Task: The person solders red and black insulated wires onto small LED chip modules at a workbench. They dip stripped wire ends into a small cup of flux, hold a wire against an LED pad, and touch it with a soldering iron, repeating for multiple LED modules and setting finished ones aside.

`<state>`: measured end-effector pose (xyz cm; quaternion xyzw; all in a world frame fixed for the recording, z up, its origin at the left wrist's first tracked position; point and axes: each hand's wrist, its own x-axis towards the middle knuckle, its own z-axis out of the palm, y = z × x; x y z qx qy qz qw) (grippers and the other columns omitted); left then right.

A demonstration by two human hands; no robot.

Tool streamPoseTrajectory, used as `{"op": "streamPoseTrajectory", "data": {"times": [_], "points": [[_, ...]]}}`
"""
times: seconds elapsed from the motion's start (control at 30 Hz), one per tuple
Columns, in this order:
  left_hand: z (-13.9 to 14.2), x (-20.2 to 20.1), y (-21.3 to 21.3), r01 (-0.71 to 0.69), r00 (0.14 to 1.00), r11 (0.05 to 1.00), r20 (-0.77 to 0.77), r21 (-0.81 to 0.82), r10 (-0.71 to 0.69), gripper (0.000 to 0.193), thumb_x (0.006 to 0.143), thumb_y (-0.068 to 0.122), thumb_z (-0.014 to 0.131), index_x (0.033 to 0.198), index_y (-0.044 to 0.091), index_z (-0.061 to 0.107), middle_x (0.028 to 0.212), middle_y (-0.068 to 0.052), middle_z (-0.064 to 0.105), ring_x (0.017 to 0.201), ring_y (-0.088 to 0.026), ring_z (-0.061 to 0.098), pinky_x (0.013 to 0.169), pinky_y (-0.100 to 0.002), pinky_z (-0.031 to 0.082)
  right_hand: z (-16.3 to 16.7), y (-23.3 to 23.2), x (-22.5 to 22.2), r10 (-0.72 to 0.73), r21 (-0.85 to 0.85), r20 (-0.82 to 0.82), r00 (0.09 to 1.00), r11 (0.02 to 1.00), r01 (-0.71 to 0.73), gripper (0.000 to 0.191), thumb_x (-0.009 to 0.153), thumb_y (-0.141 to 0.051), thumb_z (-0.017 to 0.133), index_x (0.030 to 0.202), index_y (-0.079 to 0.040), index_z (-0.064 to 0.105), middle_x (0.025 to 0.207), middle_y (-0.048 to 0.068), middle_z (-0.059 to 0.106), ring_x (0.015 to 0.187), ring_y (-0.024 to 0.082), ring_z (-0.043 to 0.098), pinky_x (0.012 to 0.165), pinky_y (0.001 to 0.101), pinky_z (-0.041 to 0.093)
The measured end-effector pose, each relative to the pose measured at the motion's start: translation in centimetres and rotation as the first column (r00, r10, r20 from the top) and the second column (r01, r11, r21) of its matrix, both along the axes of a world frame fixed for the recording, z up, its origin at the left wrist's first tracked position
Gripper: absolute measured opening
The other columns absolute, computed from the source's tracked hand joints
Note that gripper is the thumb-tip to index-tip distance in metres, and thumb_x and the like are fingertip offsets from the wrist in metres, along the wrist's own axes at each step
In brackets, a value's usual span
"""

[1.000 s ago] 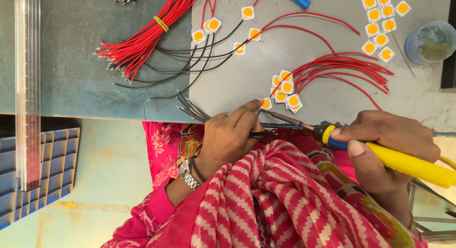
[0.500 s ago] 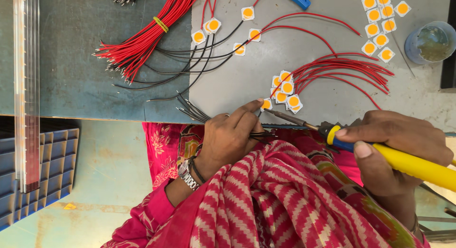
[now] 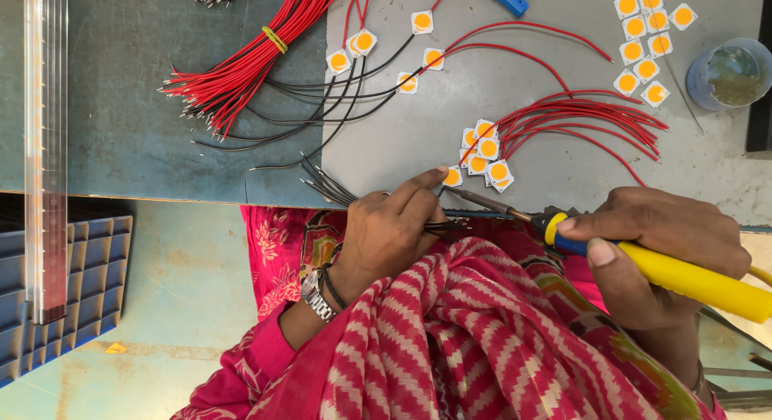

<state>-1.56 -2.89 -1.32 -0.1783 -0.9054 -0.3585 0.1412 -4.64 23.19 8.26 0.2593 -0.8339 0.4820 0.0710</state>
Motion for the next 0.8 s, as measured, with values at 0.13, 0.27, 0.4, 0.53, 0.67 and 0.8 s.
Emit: {"op": "streamPoseTrajectory", "data": {"times": [0.13, 0.27, 0.4, 0.53, 0.67, 0.8], "points": [[0.1, -0.1, 0.0, 0.002, 1.000, 1.000, 0.007, -0.010, -0.002, 0.019, 0.080, 0.010, 0.077, 0.084, 0.010, 0.059, 0.130, -0.005, 0.071, 0.068, -0.022, 0.069, 0.062, -0.035, 0.054, 0.1, 0.2, 0.1, -0.007, -0.004, 0.013, 1.000, 1.000, 0.007, 0.019, 0.088, -0.015, 0.066, 0.091, 0.003, 0.070, 0.071, 0.009, 0.064, 0.052, 0.014, 0.053, 0.049, 0.0237, 0.039], [0.1, -0.1, -0.1, 0.007, 1.000, 1.000, 0.015, -0.003, -0.007, 0.020, 0.079, 0.010, 0.078, 0.084, 0.010, 0.059, 0.130, -0.005, 0.071, 0.068, -0.023, 0.069, 0.062, -0.035, 0.054, 0.2, 0.3, 0.1, -0.004, -0.038, 0.002, 1.000, 0.999, 0.004, 0.019, 0.094, -0.016, 0.065, 0.093, 0.003, 0.070, 0.078, 0.011, 0.067, 0.055, 0.014, 0.054, 0.051, 0.0228, 0.043], [0.1, -0.1, -0.1, 0.005, 1.000, 1.000, 0.013, -0.003, -0.005, 0.020, 0.080, 0.010, 0.078, 0.084, 0.009, 0.058, 0.130, -0.005, 0.071, 0.071, -0.023, 0.070, 0.062, -0.036, 0.054, 0.2, 0.2, 0.1, -0.028, -0.033, -0.001, 1.000, 0.999, 0.028, 0.020, 0.092, -0.016, 0.067, 0.092, 0.004, 0.070, 0.077, 0.011, 0.067, 0.052, 0.013, 0.056, 0.051, 0.0230, 0.042], [0.2, -0.1, -0.1, 0.010, 1.000, 1.000, 0.009, 0.006, -0.010, 0.020, 0.081, 0.010, 0.078, 0.084, 0.009, 0.058, 0.129, -0.006, 0.071, 0.073, -0.022, 0.071, 0.063, -0.035, 0.054, -0.1, 0.5, 0.3, -0.036, -0.047, -0.009, 0.999, 0.998, 0.036, 0.022, 0.093, -0.017, 0.066, 0.093, 0.004, 0.069, 0.074, 0.011, 0.066, 0.053, 0.013, 0.054, 0.050, 0.0230, 0.041], [0.1, -0.1, -0.2, 0.010, 1.000, 1.000, 0.011, 0.014, -0.010, 0.020, 0.081, 0.009, 0.078, 0.086, 0.009, 0.059, 0.129, -0.005, 0.072, 0.075, -0.022, 0.071, 0.063, -0.035, 0.054, -1.0, 1.8, 1.5, -0.091, -0.124, 0.081, 0.993, 0.987, 0.100, 0.025, 0.099, -0.019, 0.069, 0.098, 0.007, 0.070, 0.068, 0.009, 0.061, 0.059, 0.014, 0.051, 0.054, 0.0221, 0.037], [0.2, -0.3, -0.3, 0.034, 0.999, 0.999, -0.004, 0.039, -0.033, 0.022, 0.076, 0.011, 0.079, 0.086, 0.009, 0.059, 0.127, -0.006, 0.072, 0.078, -0.024, 0.072, 0.064, -0.035, 0.054, -3.8, 3.6, 1.5, -0.159, -0.319, 0.056, 0.986, 0.933, 0.169, 0.030, 0.101, -0.022, 0.067, 0.100, 0.008, 0.067, 0.072, 0.012, 0.059, 0.056, 0.012, 0.049, 0.051, 0.0200, 0.038]]}}
